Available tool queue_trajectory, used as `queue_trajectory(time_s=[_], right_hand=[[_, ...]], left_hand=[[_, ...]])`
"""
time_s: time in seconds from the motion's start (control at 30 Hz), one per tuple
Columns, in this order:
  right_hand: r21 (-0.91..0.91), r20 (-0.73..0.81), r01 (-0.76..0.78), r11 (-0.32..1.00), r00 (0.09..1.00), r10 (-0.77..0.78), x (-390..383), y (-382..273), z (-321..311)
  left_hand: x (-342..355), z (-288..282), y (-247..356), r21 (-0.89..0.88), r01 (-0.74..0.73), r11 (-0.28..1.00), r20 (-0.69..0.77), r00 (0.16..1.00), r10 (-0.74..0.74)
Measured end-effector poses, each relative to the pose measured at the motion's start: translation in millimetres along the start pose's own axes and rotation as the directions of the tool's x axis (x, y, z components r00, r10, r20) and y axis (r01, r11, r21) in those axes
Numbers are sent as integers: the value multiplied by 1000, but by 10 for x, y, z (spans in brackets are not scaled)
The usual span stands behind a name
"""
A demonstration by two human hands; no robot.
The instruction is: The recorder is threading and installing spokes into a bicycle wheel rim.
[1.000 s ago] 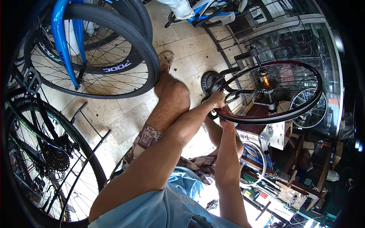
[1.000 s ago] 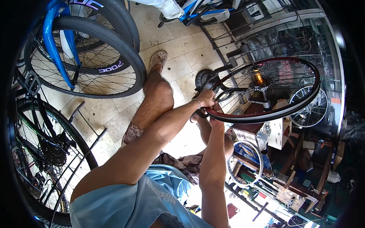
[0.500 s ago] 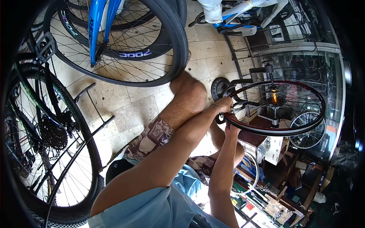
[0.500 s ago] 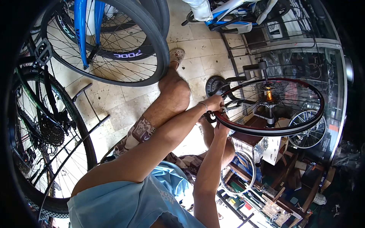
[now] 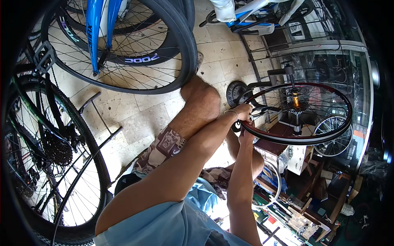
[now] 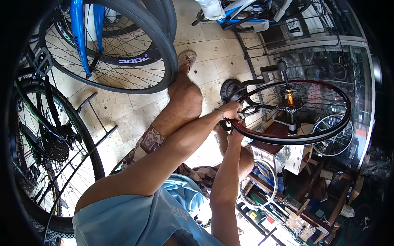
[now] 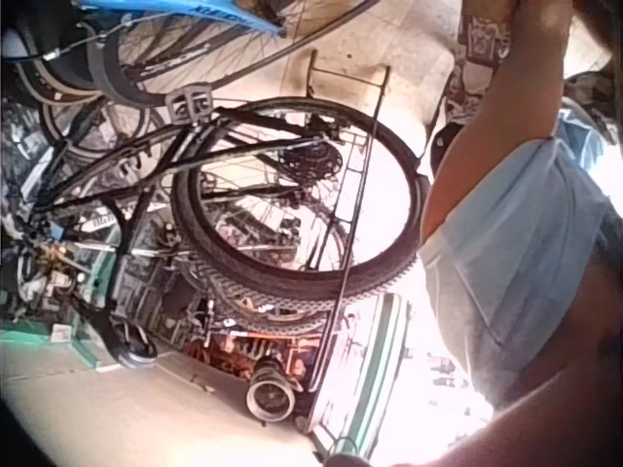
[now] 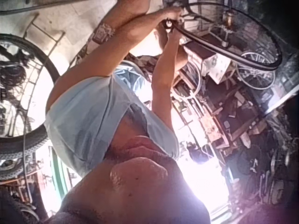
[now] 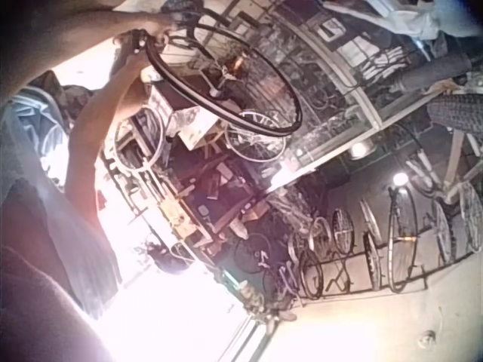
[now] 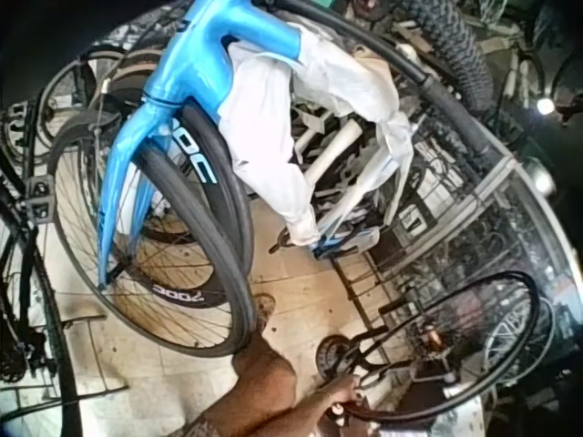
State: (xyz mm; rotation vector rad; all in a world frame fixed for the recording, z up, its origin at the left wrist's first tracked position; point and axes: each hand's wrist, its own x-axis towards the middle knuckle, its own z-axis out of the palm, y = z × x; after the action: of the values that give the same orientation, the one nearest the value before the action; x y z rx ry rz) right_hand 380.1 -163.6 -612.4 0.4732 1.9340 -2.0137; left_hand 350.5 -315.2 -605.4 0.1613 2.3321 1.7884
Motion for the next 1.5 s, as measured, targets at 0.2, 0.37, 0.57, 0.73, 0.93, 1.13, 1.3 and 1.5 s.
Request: queue_trajectory(time_s=[0.2,0.37,0.57,0.73,0.93,1.13,1.3,1.5], right_hand=[[28,66,-14,1000,998,12,-3,-48,-34],[33,158,-28,999,987,23,-57,-110,2],[8,-1,117,993,993,-117,-259,-149,251],[5,-133,95,995,987,-93,-324,-251,290],[282,276,-40,959,960,-41,-346,-506,157],[460,-16,350,816,922,-387,-547,-982,-2],[488,45,273,829,941,-336,-666,-1261,11],[487,64,198,851,963,-261,-648,-1214,17]], left_hand=[[18,66,46,94,-44,995,12,999,43],[43,175,-148,-30,-51,998,-80,996,49],[-25,167,-150,-104,-131,986,-112,987,120],[-26,39,-15,-689,16,724,-119,984,-135],[107,-122,-86,-527,-198,827,-679,683,-269],[20,-122,-114,-593,-181,785,-704,589,-396],[49,-88,-247,-642,-177,746,-656,631,-415],[97,-55,-179,-609,-155,778,-652,656,-379]])
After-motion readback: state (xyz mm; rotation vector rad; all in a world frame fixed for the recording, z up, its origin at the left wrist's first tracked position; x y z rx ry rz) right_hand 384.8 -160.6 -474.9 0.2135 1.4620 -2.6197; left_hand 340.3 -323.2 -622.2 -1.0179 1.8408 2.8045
